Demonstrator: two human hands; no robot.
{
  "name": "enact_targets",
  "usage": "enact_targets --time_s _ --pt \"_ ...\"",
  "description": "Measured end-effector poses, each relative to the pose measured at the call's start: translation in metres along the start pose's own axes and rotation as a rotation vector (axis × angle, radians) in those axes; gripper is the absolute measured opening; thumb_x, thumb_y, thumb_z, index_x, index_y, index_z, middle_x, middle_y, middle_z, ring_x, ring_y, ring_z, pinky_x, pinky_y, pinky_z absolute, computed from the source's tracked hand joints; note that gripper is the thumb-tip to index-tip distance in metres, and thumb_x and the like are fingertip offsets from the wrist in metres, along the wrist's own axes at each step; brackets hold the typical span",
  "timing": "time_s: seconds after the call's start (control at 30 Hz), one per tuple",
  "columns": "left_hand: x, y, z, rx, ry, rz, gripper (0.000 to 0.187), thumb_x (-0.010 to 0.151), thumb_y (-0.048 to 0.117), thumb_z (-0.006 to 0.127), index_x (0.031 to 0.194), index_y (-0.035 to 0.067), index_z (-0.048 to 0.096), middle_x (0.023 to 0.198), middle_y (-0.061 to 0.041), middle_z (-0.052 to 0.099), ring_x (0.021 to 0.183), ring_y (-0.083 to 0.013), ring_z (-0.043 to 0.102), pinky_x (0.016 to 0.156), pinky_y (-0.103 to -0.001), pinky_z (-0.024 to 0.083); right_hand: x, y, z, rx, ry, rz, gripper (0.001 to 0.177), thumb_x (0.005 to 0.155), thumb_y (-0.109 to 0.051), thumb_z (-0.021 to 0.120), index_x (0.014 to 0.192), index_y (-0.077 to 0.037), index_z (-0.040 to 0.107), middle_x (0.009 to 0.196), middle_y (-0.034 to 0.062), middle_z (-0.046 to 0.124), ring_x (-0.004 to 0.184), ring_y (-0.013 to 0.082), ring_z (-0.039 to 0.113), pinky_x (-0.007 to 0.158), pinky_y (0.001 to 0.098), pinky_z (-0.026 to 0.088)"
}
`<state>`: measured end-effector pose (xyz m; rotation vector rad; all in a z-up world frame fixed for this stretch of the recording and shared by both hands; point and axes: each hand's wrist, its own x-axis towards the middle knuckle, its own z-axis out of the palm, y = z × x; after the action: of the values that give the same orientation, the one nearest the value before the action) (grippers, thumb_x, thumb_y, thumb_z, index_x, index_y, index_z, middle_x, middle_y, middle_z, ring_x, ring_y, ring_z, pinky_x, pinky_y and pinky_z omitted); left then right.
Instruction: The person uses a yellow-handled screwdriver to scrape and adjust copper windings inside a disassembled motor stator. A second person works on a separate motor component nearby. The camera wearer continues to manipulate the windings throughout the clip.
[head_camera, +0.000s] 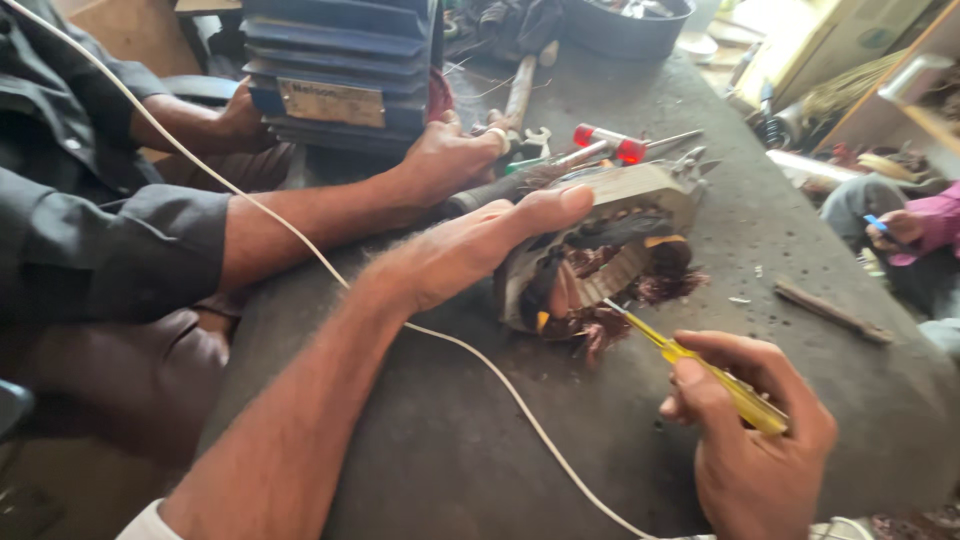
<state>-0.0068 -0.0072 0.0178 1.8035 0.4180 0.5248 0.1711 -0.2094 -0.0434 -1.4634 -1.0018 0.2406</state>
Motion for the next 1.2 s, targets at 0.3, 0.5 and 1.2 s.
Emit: enact_targets --time_s 0.3,0.5,1.2 --pt "-0.006 0.004 0.003 -0.286 -0.234 -0.158 0.08 0.094 0.062 0.048 0.127 -0.008 0.066 0.094 -0.017 0.08 0.081 -0.0193 0.075 0.074 -0.029 0.059 0.002 0.005 0.001 0.136 0.014 0.042 0.016 0.096 -0.002 0.065 0.109 0.006 0.069 0.085 0.0129 0.068 0.068 0.0144 0.063 0.062 0.0257 0.05" --pt "-0.005 0.005 0.005 -0.245 -0.189 -0.126 0.082 0.093 0.064 0.046 0.132 -0.005 0.065 0.098 -0.015 0.079 0.087 -0.0167 0.075 0.074 -0.028 0.058 0.001 0.007 0.001 0.152 0.007 0.043 0.015 0.096 -0.002 0.066 0.108 0.006 0.069 0.085 0.0128 0.068 0.067 0.0144 0.063 0.061 0.0257 0.05" --pt "-0.001 -0.007 0.004 -0.153 -0.093 -0.107 0.093 0.088 0.075 0.044 0.123 -0.006 0.074 0.113 -0.015 0.079 0.103 -0.0194 0.074 0.089 -0.028 0.056 0.0 -0.007 0.006 -0.076 -0.089 0.103 0.013 0.094 -0.009 0.068 0.102 -0.002 0.075 0.073 0.0027 0.064 0.063 0.0062 0.06 0.057 0.0199 0.047"
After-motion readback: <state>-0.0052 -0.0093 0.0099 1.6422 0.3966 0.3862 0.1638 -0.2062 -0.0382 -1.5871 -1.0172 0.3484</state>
